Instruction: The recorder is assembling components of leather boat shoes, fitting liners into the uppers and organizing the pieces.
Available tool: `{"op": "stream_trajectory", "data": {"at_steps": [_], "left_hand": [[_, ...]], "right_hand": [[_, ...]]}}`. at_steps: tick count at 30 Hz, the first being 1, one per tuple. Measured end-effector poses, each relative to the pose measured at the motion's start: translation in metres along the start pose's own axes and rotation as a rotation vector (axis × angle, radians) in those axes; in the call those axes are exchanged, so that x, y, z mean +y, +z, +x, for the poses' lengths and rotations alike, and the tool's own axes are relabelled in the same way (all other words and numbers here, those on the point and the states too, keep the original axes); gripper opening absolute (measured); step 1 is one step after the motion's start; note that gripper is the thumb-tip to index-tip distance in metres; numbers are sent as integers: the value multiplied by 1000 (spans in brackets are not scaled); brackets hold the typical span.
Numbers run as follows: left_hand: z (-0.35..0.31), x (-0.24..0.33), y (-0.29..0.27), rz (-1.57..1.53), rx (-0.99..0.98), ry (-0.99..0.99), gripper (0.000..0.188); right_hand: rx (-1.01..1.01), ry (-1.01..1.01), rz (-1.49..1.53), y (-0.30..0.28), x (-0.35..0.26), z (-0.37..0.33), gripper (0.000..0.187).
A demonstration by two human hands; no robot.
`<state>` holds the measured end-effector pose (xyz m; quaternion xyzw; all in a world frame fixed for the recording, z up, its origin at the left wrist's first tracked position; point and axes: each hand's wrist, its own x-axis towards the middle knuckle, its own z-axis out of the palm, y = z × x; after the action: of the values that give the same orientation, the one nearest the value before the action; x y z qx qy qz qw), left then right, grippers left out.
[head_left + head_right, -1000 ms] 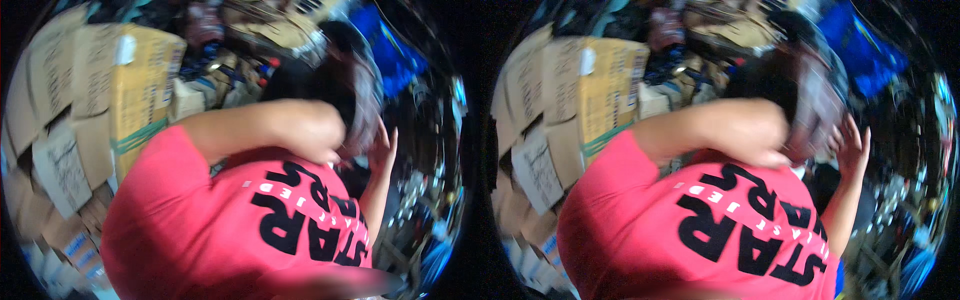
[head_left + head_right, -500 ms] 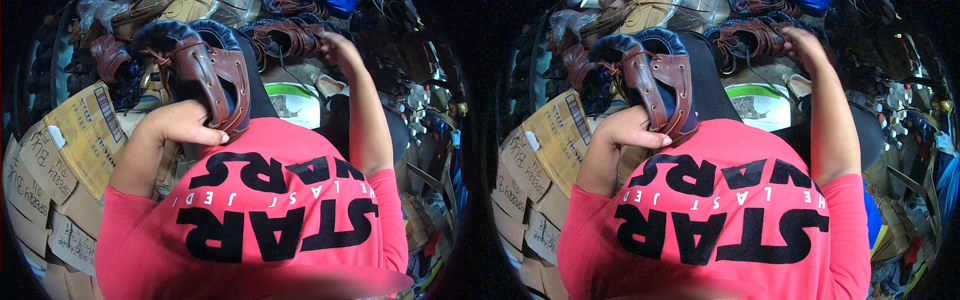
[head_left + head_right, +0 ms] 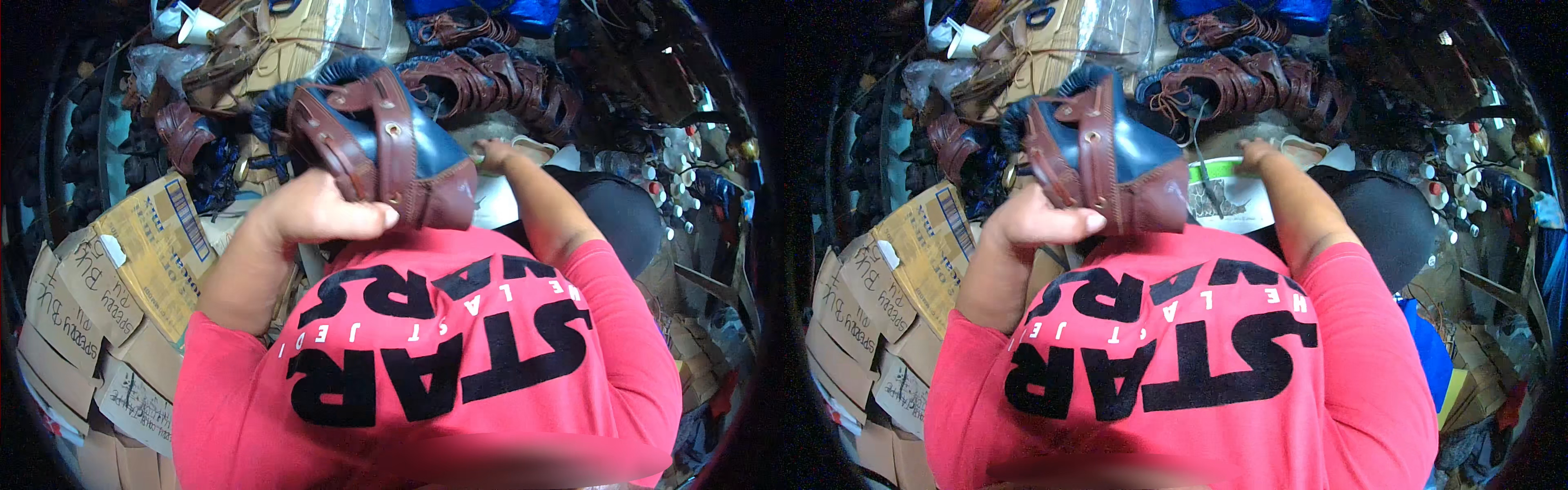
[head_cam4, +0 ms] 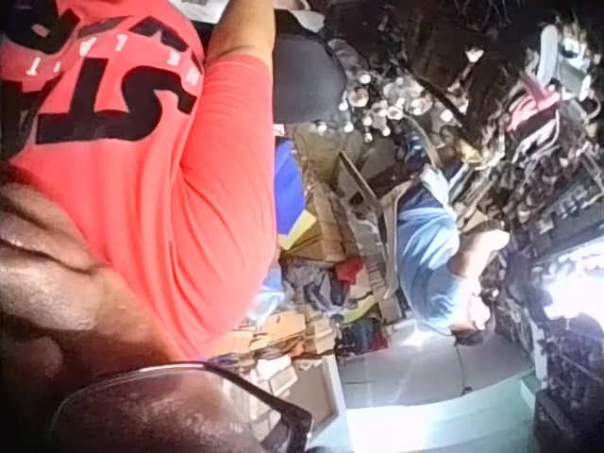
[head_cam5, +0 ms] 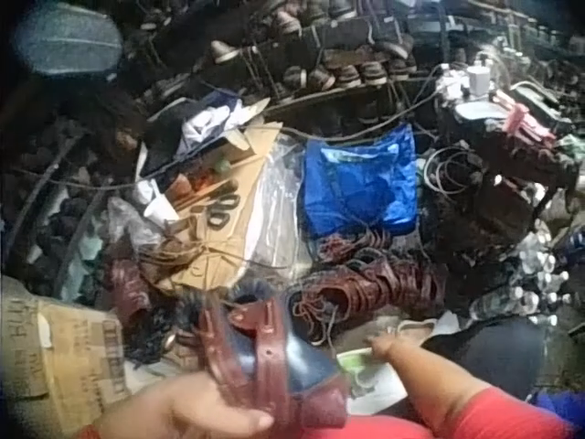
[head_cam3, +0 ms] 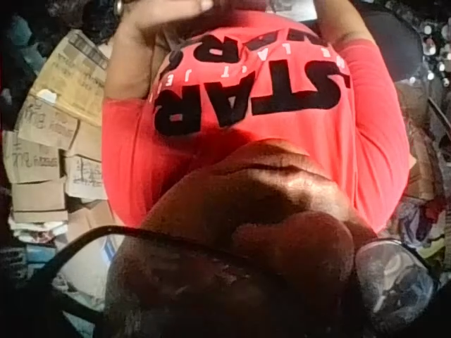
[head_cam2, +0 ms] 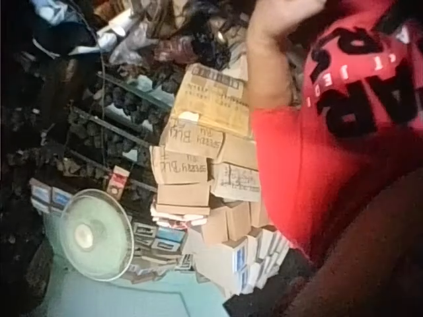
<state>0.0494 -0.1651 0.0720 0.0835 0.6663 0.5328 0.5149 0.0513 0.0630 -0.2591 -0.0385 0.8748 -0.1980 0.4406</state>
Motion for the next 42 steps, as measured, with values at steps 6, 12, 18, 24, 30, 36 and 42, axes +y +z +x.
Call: {"op": "stream_trajectory", "data": {"at_steps": [6, 12, 18, 24, 30, 36, 42], "left_hand": [[-8, -13, 9, 144, -94, 132, 43], [-12, -14, 25, 645, -67, 32, 31], [35, -58, 21, 890, 226, 351, 33], [100, -85, 2, 683, 421, 357, 29], [207, -133, -42, 1, 392, 366, 32], [227, -128, -23, 965, 357, 294, 32], [260, -137, -36, 1212, 253, 227, 31]], "right_hand": [[7, -106, -195, -1, -46, -2, 74], [47, -131, -311, 43, -45, 48, 41], [290, -246, 159, 50, -17, 93, 31], [488, -324, 1167, -64, -19, 30, 24], [114, -483, 1344, -90, -16, -11, 15], [-64, -393, 992, -73, 16, -8, 23], [-190, -423, 1237, -36, 39, 25, 27]]}}
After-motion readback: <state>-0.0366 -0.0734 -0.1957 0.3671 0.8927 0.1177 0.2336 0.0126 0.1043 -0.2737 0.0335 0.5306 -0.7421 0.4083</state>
